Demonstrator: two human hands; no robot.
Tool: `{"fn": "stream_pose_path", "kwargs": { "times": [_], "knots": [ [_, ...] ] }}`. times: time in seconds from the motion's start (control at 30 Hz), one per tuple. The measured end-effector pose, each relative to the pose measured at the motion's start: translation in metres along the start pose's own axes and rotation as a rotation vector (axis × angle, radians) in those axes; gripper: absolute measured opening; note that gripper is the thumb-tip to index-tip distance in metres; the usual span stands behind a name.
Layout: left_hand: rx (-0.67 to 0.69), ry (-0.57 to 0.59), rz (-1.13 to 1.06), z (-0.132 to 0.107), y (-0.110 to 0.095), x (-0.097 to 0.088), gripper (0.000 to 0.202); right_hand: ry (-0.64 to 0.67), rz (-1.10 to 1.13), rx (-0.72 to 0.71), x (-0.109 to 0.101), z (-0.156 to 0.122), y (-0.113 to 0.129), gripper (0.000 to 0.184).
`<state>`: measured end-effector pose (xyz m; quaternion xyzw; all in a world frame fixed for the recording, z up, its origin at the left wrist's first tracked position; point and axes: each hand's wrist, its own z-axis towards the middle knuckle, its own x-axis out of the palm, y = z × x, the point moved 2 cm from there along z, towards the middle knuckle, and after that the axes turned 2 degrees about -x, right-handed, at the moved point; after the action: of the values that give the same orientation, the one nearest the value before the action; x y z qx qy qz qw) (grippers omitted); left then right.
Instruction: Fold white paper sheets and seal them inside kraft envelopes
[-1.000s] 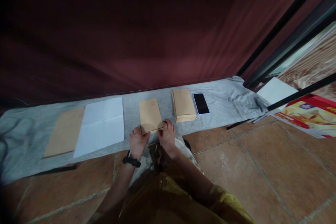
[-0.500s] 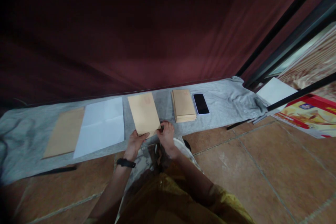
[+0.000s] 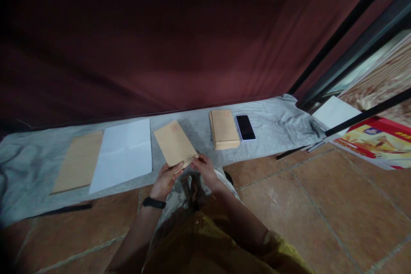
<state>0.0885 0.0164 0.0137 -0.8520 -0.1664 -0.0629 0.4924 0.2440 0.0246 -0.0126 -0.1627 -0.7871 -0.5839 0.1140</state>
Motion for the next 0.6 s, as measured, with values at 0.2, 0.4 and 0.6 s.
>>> {"fn": "stream_pose_path", "kwargs": {
  "times": [0.2, 0.4, 0.6],
  "knots": [
    [-0.01, 0.019, 0.017, -0.006, 0.003, 0.003, 0.06, -0.011, 0.135, 0.153, 0.009, -0.008, -0.003, 0.036],
    [-0.078, 0.033, 0.066, -0.009, 0.008, -0.001, 0.056, -0.081, 0.13, 0.193, 0.006, -0.004, -0.004, 0.04],
    [-0.114, 0.064, 0.038, -0.007, 0.011, -0.005, 0.054, -0.101, 0.113, 0.204, 0.0, -0.005, -0.001, 0.037]
  ]
}}
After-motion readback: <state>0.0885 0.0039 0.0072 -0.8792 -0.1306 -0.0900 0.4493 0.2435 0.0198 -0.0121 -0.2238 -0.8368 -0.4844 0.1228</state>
